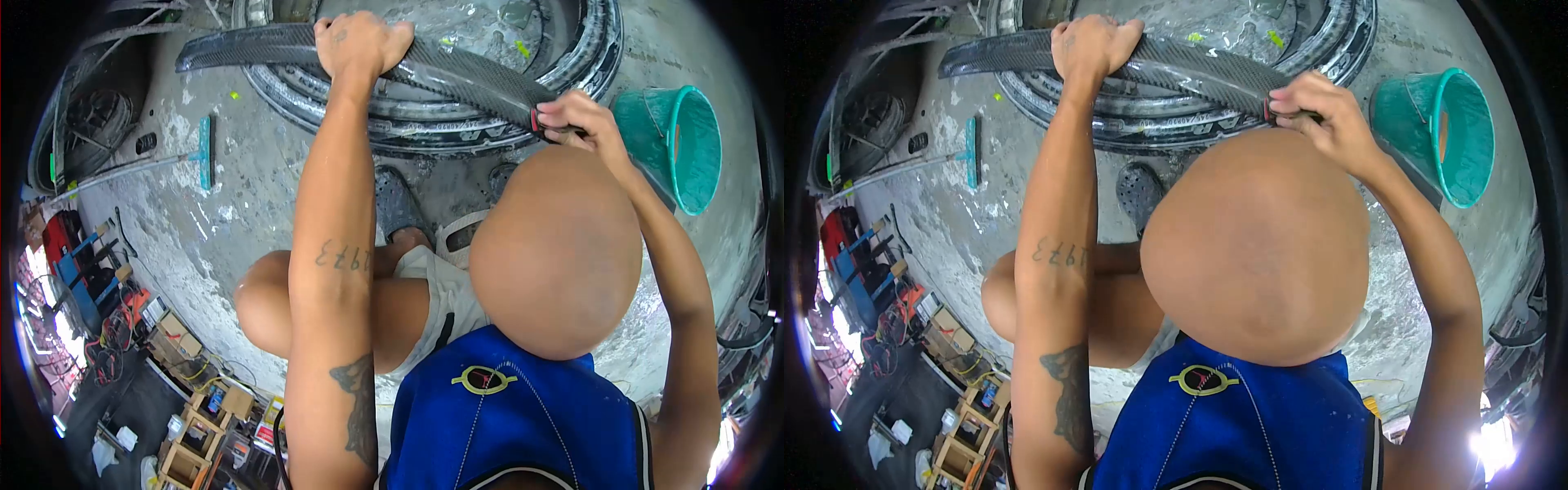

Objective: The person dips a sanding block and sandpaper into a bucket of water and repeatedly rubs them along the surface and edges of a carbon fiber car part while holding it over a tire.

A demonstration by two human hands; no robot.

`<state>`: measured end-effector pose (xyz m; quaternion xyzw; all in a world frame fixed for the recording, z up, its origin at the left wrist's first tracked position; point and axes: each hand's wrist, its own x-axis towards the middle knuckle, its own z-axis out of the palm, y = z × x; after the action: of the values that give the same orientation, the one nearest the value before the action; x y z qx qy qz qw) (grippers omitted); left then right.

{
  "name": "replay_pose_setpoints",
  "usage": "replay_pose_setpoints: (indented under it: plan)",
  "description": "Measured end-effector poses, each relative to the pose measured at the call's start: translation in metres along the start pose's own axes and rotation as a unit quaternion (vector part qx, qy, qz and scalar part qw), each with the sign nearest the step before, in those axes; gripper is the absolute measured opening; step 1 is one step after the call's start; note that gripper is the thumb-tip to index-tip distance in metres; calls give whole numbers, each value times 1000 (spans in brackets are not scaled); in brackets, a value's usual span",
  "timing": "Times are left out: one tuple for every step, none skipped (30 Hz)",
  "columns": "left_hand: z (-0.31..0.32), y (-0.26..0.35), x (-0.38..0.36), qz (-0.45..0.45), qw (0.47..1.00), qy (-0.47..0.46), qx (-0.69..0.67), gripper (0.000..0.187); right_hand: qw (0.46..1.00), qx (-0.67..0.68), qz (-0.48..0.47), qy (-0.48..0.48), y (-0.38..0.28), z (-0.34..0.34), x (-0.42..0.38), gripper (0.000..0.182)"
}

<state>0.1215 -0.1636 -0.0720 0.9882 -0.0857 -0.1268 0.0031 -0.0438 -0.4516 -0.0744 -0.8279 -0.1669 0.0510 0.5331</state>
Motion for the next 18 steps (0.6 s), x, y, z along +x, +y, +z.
replay_pose_setpoints:
  plan:
    - [2, 0, 0, 3, 1000, 9, 2, 58, 999, -40, -33, -7, -2, 4, 6, 20]
    - [0, 3, 2, 13, 1000, 26, 4, 58, 994, -87, -69, -7, -3, 7, 15, 19]
    - [-3, 5, 2, 8, 1000, 15, 4, 58, 994, -44, -96, -3, 3, 19, 33, 16]
    - [-5, 5, 2, 16, 1000, 24, 4, 58, 993, -53, -108, -6, 0, 32, 54, 14]
    - [-4, 5, 0, 12, 1000, 27, -2, 57, 991, -64, -119, 2, -3, 45, 74, 14]
    - [-4, 6, -1, 9, 1000, 25, -8, 57, 992, -65, -104, -4, -5, 54, 88, 13]
    - [-3, 6, 1, 3, 1000, 10, -3, 57, 994, -78, -80, 0, -12, 58, 94, 15]
    - [-1, 6, 2, 11, 1000, 10, -4, 57, 994, -81, -75, 5, -10, 52, 86, 15]
    - [5, 3, 4, 11, 999, 30, -10, 57, 994, -69, -86, -5, -6, 45, 74, 15]
    - [10, 0, 4, 8, 999, 51, -18, 57, 994, -55, -97, -18, -1, 37, 63, 15]
    - [8, -1, 4, 13, 998, 53, -28, 58, 995, -58, -72, -22, -4, 20, 40, 15]
    - [5, 1, 3, 8, 998, 50, -31, 58, 997, -54, -51, -18, -2, 3, 16, 16]
    - [0, 4, 2, 9, 1000, 24, -18, 59, 998, -48, -30, -15, 1, -12, -8, 18]
    - [-3, 4, 3, 10, 1000, -3, -4, 60, 999, -48, 13, -11, 5, -25, -29, 17]
    - [-2, 0, 3, 5, 1000, -9, -3, 60, 998, -52, 24, -9, 3, -27, -31, 16]
    - [-2, 0, 3, 1, 1000, -11, -3, 61, 998, -58, 35, -3, 1, -27, -34, 15]
    - [-4, 5, 3, 6, 1000, -10, -3, 62, 999, -47, 20, 1, 5, -21, -29, 13]
    - [-2, 7, 5, 17, 1000, -5, -4, 62, 999, -44, 1, 10, 5, -12, -8, 12]
